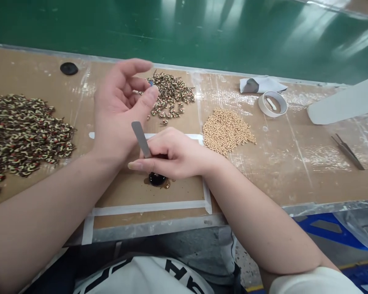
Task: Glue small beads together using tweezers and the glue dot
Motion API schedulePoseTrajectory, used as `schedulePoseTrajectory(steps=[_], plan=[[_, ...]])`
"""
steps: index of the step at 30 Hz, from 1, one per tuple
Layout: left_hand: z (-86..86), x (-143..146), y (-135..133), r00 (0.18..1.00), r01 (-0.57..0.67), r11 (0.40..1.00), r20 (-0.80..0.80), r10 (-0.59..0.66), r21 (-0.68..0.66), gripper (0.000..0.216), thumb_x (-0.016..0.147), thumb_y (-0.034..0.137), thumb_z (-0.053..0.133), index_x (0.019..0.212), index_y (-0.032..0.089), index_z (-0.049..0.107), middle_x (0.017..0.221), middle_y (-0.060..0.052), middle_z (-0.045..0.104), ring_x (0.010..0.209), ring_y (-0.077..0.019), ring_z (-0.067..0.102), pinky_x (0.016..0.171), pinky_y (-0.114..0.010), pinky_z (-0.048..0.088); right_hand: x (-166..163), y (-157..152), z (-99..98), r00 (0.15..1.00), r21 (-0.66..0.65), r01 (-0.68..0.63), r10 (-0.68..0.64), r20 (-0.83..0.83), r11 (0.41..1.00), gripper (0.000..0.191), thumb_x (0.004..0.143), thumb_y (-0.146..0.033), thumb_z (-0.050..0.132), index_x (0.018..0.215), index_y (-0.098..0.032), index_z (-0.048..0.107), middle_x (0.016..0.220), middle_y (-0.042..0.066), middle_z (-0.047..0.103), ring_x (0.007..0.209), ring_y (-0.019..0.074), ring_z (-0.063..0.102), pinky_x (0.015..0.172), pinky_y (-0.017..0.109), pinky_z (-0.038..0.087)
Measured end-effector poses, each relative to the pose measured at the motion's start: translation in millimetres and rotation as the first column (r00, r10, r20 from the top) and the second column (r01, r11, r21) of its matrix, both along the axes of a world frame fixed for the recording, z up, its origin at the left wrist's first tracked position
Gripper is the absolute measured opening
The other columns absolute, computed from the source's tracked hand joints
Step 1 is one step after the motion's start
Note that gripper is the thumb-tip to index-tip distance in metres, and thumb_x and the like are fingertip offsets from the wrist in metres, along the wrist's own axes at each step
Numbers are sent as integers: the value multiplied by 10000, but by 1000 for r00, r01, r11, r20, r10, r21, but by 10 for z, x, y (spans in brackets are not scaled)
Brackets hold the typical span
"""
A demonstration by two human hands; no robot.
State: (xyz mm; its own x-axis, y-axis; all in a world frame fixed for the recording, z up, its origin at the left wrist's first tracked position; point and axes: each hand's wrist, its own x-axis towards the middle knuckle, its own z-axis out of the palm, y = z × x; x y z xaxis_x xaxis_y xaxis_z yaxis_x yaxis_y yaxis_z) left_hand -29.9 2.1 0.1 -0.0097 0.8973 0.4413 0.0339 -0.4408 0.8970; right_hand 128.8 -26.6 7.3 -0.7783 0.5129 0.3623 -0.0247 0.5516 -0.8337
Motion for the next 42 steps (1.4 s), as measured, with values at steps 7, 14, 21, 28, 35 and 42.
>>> schedulePoseTrajectory(steps=[7, 14, 21, 28, 35, 42], plan=[[35, 42, -21, 981, 20, 998, 191, -31, 60, 114, 970, 207, 794, 985, 288, 716, 1005, -24, 741, 835, -171, 669, 629, -343, 493, -2, 15, -17, 998, 10, -11, 10, 65, 1000, 489, 1122, -455, 587, 725, -170, 570, 645, -29, 554, 601, 89, 506, 617, 226, 395], [42, 88, -49, 964, -3, 1000, 266, 9, -22, 281, 836, 367, 951, 848, 247, 697, 807, -6, 721, 686, -162, 677, 517, -310, 428, -10, 14, -35, 999, 8, -7, 7, 36, 1000, 476, 1108, -415, 626, 703, -173, 558, 634, -34, 543, 592, 88, 500, 612, 226, 395], [10, 100, -62, 962, 33, 999, 270, -36, 17, 330, 883, 439, 904, 868, 261, 627, 831, -12, 739, 692, -172, 705, 499, -306, 452, -3, 16, -62, 1000, 20, -4, 3, 31, 1000, 454, 1093, -360, 654, 695, -178, 535, 633, -36, 530, 609, 95, 510, 625, 233, 397], [94, 97, -165, 984, -68, 972, 144, 102, -224, 308, 924, 459, 853, 937, 313, 582, 952, -2, 767, 689, -187, 712, 527, -320, 483, -9, 10, -67, 999, 57, -5, 2, 50, 998, 484, 1115, -405, 608, 694, -195, 495, 629, -35, 515, 610, 103, 505, 623, 245, 387], [76, 84, -139, 986, -53, 975, 140, 85, -217, 393, 866, 556, 883, 915, 311, 580, 976, -1, 770, 617, -167, 662, 481, -320, 401, -8, -6, -76, 998, 81, -17, 12, 68, 997, 462, 1127, -390, 582, 716, -202, 484, 631, -32, 506, 633, 111, 516, 621, 245, 387], [-62, 109, -19, 959, 41, 997, 282, -22, -64, 461, 812, 520, 948, 904, 265, 575, 884, 9, 725, 640, -122, 603, 491, -286, 352, -10, -19, -71, 998, 72, -26, 22, 59, 997, 464, 1133, -394, 566, 719, -209, 468, 630, -32, 494, 634, 116, 507, 626, 252, 387]])
